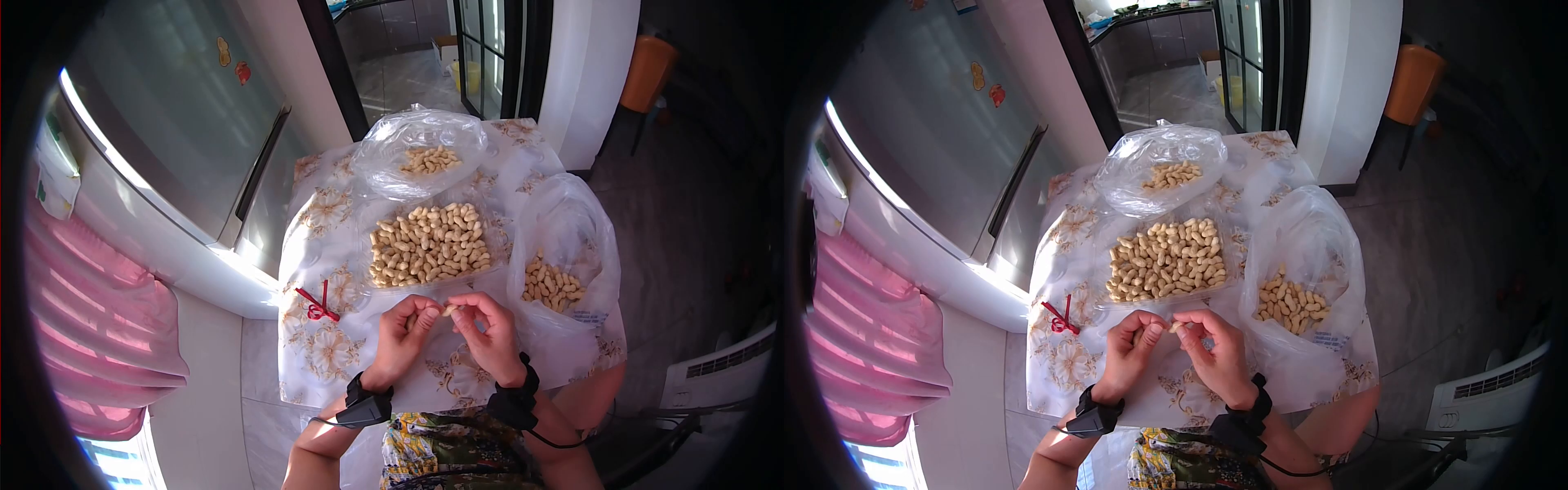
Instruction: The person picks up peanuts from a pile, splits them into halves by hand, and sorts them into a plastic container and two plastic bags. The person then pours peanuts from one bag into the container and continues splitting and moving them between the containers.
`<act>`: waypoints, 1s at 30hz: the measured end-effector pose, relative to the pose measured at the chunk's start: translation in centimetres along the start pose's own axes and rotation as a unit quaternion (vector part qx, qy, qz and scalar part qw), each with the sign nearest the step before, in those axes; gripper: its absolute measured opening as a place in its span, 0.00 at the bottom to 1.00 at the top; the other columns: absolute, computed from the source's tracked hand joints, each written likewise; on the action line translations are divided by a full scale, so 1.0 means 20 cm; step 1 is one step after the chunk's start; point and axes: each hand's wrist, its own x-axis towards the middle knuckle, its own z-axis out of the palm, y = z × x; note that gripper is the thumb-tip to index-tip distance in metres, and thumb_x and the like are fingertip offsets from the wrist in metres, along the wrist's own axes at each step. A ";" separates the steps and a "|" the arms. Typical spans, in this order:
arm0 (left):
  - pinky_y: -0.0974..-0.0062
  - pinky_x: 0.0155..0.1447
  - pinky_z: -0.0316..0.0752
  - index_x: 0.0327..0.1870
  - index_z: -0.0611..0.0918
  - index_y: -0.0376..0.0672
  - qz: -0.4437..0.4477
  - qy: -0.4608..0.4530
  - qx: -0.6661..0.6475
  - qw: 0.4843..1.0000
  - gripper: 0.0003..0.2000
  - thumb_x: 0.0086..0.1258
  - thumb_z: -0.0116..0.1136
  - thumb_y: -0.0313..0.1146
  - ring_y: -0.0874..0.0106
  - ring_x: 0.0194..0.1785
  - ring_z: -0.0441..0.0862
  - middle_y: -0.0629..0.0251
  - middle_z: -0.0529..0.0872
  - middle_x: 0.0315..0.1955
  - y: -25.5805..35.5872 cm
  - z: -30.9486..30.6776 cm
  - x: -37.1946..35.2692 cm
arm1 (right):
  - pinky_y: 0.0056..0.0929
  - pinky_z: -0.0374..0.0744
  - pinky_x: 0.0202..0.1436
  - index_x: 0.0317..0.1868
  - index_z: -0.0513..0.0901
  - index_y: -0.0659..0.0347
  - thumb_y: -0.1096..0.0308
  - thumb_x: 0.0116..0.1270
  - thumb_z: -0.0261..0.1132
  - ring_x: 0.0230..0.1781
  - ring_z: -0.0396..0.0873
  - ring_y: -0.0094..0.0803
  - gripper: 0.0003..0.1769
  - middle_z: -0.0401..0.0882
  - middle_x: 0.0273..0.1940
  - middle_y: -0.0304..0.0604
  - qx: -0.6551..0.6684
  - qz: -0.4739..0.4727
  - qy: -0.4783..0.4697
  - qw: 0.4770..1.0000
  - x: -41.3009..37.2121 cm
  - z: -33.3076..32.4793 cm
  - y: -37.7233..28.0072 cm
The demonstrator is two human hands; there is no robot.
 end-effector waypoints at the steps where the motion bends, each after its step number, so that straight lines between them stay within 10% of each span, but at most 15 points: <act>1: 0.87 0.34 0.64 0.43 0.83 0.36 -0.016 0.004 -0.006 1.000 0.07 0.76 0.59 0.32 0.88 0.30 0.67 0.78 0.79 0.27 0.02 0.00 0.00 | 0.20 0.78 0.34 0.49 0.83 0.65 0.74 0.70 0.66 0.29 0.80 0.20 0.09 0.83 0.31 0.37 0.018 0.007 0.005 1.000 0.00 0.00 0.00; 30: 0.84 0.26 0.59 0.40 0.81 0.37 -0.011 0.005 0.055 0.998 0.07 0.75 0.60 0.32 0.88 0.24 0.63 0.79 0.71 0.18 0.03 0.01 0.00 | 0.20 0.79 0.41 0.45 0.81 0.67 0.78 0.66 0.68 0.32 0.80 0.19 0.08 0.84 0.36 0.38 0.040 -0.014 0.048 0.998 0.05 -0.06 -0.30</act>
